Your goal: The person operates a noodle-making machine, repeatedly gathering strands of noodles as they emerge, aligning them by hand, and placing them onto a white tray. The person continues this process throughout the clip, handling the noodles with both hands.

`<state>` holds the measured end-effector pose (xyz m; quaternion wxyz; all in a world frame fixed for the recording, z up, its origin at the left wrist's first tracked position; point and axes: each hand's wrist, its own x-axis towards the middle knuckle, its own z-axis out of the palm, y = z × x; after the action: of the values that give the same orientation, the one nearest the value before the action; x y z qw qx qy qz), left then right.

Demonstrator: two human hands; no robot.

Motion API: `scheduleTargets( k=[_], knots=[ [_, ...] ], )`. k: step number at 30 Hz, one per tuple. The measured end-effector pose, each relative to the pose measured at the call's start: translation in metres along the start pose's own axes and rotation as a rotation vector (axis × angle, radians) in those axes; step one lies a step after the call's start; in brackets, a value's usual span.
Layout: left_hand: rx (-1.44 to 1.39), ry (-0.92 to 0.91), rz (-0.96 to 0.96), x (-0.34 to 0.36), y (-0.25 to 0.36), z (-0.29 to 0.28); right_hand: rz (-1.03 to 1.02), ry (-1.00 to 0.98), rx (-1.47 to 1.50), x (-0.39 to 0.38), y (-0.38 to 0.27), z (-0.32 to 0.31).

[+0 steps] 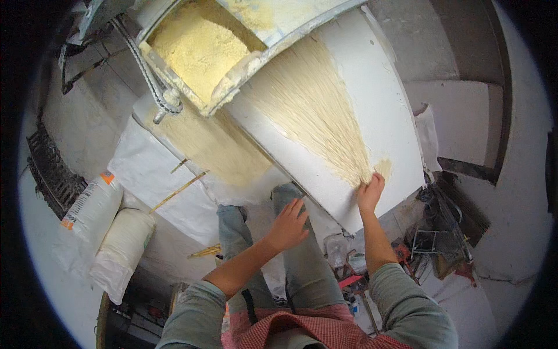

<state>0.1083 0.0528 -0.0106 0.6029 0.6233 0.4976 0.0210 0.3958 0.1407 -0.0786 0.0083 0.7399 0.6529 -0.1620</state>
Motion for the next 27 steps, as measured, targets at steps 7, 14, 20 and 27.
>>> scheduleTargets(
  k=[7,14,20,27],
  knots=[
    [-0.169,0.111,0.038,0.001,-0.008,-0.005,0.382,-0.345,0.338,0.006,-0.005,-0.024],
    [-0.144,0.445,0.298,0.031,0.009,-0.095,-0.169,-1.174,0.563,0.019,-0.169,-0.147],
    [-0.224,0.334,0.478,0.016,0.005,-0.142,-0.571,-1.182,0.637,0.016,-0.265,-0.235],
    [-0.248,0.408,0.403,-0.008,-0.059,-0.147,-0.857,-1.395,1.081,-0.014,-0.286,-0.252]
  ],
)
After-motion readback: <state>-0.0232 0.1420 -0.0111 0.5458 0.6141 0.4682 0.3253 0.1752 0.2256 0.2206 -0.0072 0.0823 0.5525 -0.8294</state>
